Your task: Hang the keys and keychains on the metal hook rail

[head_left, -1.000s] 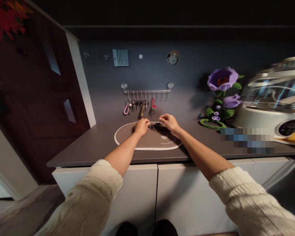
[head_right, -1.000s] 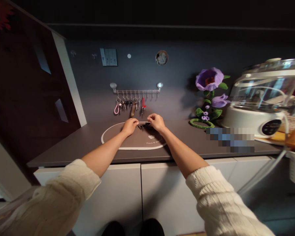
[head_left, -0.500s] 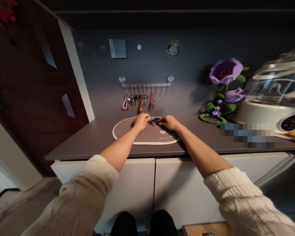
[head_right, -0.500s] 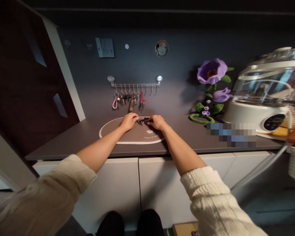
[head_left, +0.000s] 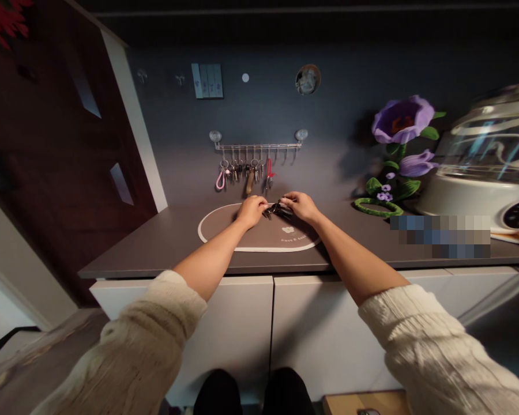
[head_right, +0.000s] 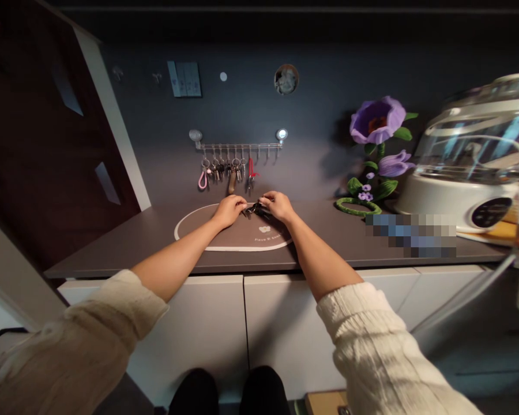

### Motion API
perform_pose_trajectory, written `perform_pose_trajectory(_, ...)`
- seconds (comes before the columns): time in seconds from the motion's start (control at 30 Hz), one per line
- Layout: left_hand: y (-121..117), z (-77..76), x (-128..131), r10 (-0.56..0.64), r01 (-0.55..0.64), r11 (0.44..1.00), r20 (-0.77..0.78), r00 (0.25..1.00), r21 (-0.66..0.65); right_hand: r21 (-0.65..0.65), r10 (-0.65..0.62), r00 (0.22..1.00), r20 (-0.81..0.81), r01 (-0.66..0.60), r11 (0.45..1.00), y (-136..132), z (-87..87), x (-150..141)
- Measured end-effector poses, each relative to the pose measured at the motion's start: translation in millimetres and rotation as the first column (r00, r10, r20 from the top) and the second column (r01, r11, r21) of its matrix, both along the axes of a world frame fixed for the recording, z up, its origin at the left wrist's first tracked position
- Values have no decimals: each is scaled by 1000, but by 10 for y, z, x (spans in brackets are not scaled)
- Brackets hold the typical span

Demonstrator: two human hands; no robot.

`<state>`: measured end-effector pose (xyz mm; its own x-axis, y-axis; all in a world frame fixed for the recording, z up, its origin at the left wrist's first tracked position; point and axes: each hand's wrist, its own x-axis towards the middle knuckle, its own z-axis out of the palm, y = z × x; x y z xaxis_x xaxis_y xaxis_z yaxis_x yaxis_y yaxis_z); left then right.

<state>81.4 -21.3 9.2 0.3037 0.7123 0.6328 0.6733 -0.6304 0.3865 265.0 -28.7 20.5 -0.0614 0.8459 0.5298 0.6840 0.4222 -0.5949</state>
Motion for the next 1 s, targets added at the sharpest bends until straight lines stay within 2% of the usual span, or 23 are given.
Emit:
perform_pose_trajectory(0.17,-17,11,15,-20,20,1000,14,1000,12,7,121,950,-287,-125,992,52,8,-30)
perform_pose_trajectory(0.33,-22,13,34,-62,61,997,22,998,53,11,201,870,-450,-220,975,-5,51,-90)
perform_pose_trajectory(0.7,-107,57,79,-129,132,978,-32,991,162,127,344,781,-521,-327,936,-123,139,-172)
perform_pose_trajectory(1.0,-142,71,97,26,-10,975,-68,997,221,105,382,717,-583,-399,911,-108,147,-196)
